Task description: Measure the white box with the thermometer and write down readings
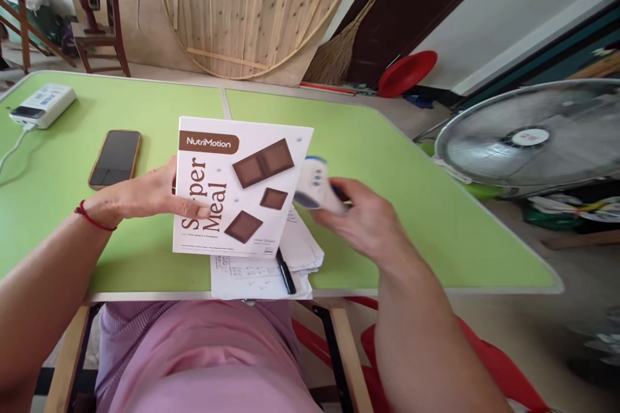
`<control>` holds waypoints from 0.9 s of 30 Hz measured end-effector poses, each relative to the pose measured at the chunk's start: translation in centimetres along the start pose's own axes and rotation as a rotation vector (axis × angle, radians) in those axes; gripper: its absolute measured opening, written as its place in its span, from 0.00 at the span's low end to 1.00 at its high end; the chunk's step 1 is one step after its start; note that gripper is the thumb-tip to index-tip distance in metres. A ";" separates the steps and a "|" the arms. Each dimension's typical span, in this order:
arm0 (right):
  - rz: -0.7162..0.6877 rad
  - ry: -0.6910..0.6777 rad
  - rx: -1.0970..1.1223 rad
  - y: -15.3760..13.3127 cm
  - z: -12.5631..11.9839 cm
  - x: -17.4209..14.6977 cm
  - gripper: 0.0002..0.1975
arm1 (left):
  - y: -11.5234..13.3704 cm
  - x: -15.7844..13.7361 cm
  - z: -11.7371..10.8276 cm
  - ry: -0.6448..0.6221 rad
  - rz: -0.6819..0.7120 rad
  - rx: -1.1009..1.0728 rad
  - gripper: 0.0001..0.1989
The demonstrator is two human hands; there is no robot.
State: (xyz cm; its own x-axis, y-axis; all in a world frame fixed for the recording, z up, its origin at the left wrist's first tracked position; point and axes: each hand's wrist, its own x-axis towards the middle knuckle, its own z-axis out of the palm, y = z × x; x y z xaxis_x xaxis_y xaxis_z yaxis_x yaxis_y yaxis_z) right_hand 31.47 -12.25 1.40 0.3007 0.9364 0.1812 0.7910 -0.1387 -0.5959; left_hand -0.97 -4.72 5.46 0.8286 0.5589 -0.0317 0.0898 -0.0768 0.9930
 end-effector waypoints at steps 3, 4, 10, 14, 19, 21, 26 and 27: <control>0.049 0.311 0.631 -2.9 -0.4 -3.4 0.19 | 0.6 -0.1 0.4 0.086 0.040 -0.009 0.35; 0.047 0.221 0.891 -4.1 -0.4 -4.9 0.19 | 0.8 -0.1 0.4 0.116 0.039 -0.008 0.35; 0.259 -0.441 1.407 -8.8 1.8 -12.9 0.26 | 1.0 -0.1 0.3 0.150 -0.025 0.035 0.34; 0.157 -0.491 1.441 -9.0 3.6 -13.3 0.19 | 0.9 -0.2 0.2 0.150 -0.013 0.070 0.32; 0.197 -0.491 1.446 -9.8 3.9 -13.1 0.20 | 0.5 0.0 0.1 0.121 0.004 0.066 0.29; 0.234 -0.496 1.413 -10.2 4.0 -13.3 0.20 | 0.4 0.1 0.0 0.096 0.025 0.061 0.27; 0.207 -0.477 1.422 -10.6 3.9 -12.7 0.19 | 0.5 0.0 0.0 0.080 0.028 0.069 0.25; 0.189 -0.472 1.431 -10.7 3.9 -12.3 0.19 | 0.6 -0.1 0.0 0.082 0.022 0.076 0.25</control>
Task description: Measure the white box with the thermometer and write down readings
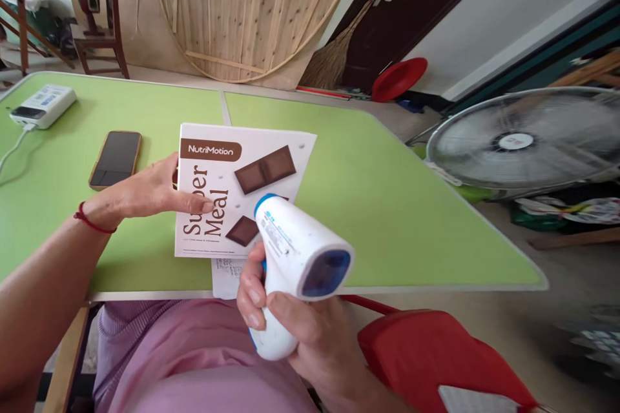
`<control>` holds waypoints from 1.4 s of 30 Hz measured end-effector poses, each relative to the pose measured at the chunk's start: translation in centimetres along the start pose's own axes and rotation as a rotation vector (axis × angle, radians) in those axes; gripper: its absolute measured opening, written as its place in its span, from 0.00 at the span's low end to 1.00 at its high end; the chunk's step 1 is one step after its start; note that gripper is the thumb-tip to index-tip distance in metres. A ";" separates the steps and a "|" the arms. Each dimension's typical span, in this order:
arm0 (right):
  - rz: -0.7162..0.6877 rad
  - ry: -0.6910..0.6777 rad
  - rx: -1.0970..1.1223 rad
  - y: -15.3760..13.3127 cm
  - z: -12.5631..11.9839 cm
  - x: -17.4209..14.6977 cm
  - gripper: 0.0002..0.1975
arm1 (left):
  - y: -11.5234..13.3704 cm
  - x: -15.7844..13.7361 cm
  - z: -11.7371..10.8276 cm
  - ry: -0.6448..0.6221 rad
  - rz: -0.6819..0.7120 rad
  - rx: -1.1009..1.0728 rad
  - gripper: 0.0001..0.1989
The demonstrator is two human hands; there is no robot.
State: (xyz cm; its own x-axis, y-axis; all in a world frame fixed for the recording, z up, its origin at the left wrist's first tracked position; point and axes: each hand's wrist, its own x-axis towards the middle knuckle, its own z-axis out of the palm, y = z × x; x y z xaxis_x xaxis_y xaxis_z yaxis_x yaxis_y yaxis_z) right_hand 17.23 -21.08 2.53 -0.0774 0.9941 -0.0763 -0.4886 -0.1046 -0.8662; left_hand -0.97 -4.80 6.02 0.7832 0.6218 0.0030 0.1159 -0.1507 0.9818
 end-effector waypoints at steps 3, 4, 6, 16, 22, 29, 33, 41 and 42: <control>-0.037 -0.003 -0.011 -0.7 0.1 1.2 0.19 | 0.1 -0.2 0.1 0.012 -0.003 0.011 0.21; -0.044 0.003 -0.016 -0.8 0.1 1.5 0.18 | 0.1 -0.2 0.1 0.009 -0.001 0.012 0.20; -0.035 -0.001 -0.024 -0.9 0.0 2.2 0.18 | 0.2 -0.2 0.2 -0.002 0.008 0.016 0.20; 0.020 0.023 -0.008 -0.9 0.2 2.7 0.19 | 0.3 0.0 0.2 -0.038 0.065 0.033 0.20; -0.003 0.012 -0.018 -0.8 0.1 2.9 0.17 | 0.2 0.0 0.1 -0.035 0.040 0.038 0.28; -0.007 0.037 -0.036 -1.2 0.7 2.6 0.14 | 0.1 -0.1 0.0 -0.015 0.007 0.014 0.33; 0.021 0.043 -0.024 -1.1 0.4 2.7 0.15 | 0.2 -0.1 0.1 -0.015 0.010 0.019 0.30; 0.022 0.048 -0.027 -0.9 0.2 2.7 0.16 | 0.1 -0.2 0.0 -0.014 0.009 0.038 0.27; 0.028 0.057 -0.017 -1.0 0.2 2.7 0.17 | 0.1 -0.2 0.0 -0.016 0.012 0.039 0.28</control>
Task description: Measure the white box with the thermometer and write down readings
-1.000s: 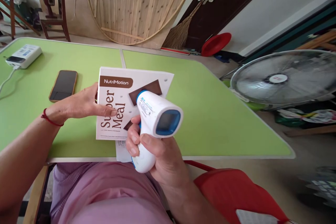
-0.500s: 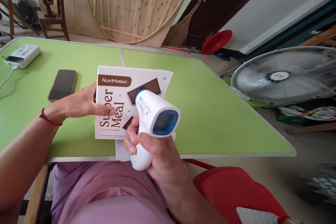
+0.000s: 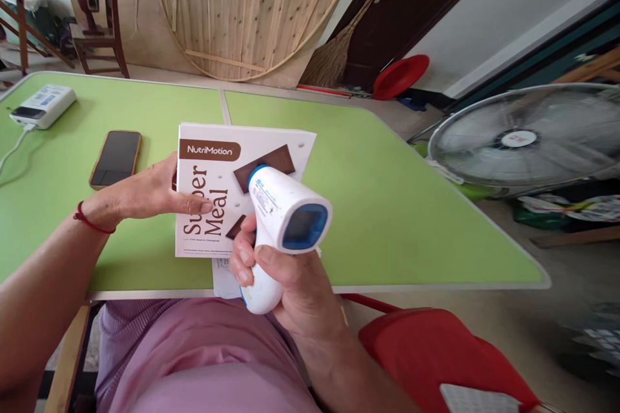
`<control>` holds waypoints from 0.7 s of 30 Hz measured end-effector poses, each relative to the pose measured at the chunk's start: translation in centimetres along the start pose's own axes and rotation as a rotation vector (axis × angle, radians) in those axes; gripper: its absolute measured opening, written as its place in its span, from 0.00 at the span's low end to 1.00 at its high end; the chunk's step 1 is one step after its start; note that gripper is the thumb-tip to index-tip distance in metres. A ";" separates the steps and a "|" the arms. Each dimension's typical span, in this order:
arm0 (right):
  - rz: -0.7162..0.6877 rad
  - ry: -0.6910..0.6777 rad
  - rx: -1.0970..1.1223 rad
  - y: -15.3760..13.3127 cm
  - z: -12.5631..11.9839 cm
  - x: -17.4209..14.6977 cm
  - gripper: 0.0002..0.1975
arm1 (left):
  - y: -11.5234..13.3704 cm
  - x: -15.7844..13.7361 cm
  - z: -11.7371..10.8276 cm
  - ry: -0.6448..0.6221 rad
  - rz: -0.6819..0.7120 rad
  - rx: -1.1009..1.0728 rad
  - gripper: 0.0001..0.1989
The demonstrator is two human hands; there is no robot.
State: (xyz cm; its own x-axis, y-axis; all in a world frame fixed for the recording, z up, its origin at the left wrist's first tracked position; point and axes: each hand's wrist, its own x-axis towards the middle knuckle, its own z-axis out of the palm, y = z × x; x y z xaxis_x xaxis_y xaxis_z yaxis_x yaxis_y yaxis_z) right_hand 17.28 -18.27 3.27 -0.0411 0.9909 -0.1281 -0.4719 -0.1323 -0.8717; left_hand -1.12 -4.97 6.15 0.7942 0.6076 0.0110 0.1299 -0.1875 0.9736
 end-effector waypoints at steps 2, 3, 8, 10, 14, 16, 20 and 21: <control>0.002 -0.004 0.008 0.0 0.0 0.0 0.18 | 0.1 0.1 0.0 -0.006 0.008 0.001 0.27; -0.001 -0.016 0.006 0.0 0.0 0.0 0.18 | 0.1 0.1 0.0 -0.011 0.013 0.003 0.25; 0.000 -0.019 0.017 -0.1 0.0 -0.1 0.18 | 0.3 0.0 0.1 -0.012 0.023 0.022 0.19; 0.005 -0.002 0.016 -0.2 0.2 -0.1 0.17 | 0.3 0.0 0.1 -0.010 0.014 0.025 0.19; -0.003 -0.010 -0.007 -0.2 0.3 -0.2 0.16 | 0.3 0.1 0.1 -0.026 0.033 0.020 0.20; -0.014 -0.019 -0.023 -0.1 0.3 -0.2 0.16 | 0.3 0.2 0.1 -0.025 0.034 0.015 0.22; -0.008 -0.019 -0.016 0.1 0.2 -0.2 0.17 | -0.1 0.2 -0.1 -0.045 0.005 0.008 0.23; 0.001 -0.016 -0.012 0.1 0.1 -0.1 0.18 | -0.3 0.2 -0.2 -0.066 -0.006 0.004 0.23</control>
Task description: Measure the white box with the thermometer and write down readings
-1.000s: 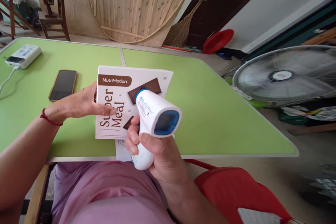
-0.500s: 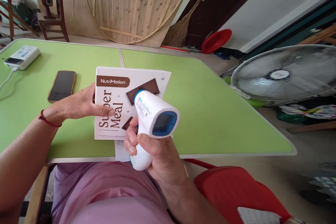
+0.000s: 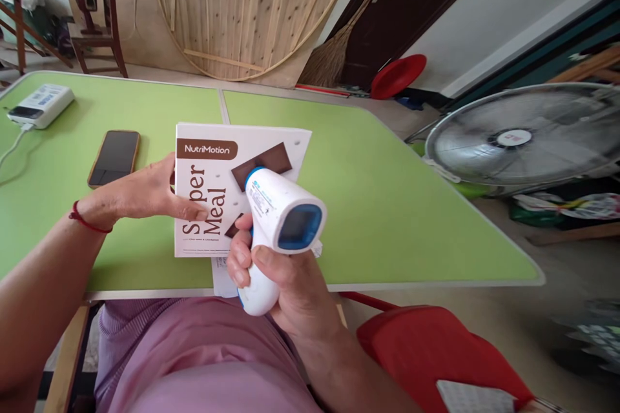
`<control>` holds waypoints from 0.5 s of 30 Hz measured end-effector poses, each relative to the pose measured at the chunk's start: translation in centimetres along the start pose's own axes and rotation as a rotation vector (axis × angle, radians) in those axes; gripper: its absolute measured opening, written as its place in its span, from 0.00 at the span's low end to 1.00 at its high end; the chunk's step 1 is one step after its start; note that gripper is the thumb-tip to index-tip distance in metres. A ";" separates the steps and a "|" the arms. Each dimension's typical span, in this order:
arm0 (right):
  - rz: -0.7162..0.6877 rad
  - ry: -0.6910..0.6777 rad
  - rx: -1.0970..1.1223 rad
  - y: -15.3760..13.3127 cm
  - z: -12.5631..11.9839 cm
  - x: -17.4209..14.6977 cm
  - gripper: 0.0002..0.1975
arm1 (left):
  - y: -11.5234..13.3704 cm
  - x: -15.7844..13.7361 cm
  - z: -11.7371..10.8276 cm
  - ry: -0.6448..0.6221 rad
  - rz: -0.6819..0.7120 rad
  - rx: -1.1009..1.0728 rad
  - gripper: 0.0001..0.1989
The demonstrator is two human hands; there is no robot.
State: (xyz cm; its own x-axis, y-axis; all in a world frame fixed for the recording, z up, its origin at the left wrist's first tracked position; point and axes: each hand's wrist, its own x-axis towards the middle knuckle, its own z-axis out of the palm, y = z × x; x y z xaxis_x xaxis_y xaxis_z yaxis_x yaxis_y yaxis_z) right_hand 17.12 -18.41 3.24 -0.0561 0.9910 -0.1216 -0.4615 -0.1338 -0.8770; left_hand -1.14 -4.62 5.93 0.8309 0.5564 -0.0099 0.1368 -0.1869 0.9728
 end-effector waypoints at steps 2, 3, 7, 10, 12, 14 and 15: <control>0.010 0.003 0.007 0.1 -0.1 0.1 0.18 | -0.4 0.0 -0.2 -0.058 -0.020 -0.012 0.21; 0.008 0.003 0.007 0.2 -0.1 0.2 0.18 | -0.5 0.0 -0.2 -0.087 -0.025 -0.016 0.21; -0.017 0.011 -0.043 0.0 -0.3 0.2 0.20 | -0.7 0.0 -0.3 -0.106 -0.029 -0.008 0.23; -0.125 0.047 -0.124 -0.9 -1.8 -0.4 0.24 | -0.6 -0.1 -0.3 -0.074 -0.059 0.025 0.25; -0.269 0.131 -0.274 -1.9 -3.8 -0.7 0.23 | -0.5 -0.1 -0.4 -0.051 -0.087 0.057 0.23; -0.379 0.268 -0.577 -2.8 -6.4 -0.6 0.19 | -0.4 -0.2 -0.5 -0.015 -0.109 0.090 0.22; -0.368 0.313 -0.759 -3.2 -7.8 -0.4 0.18 | -0.4 -0.2 -0.6 0.007 -0.118 0.106 0.23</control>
State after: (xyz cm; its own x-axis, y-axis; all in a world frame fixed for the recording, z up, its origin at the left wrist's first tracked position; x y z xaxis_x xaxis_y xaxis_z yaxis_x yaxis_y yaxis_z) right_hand 25.54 -18.42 2.49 0.2744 0.9397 0.2041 0.3124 0.1137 -0.9431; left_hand -1.72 -4.17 5.67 0.8018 0.5853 -0.1205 0.2898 -0.2045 0.9350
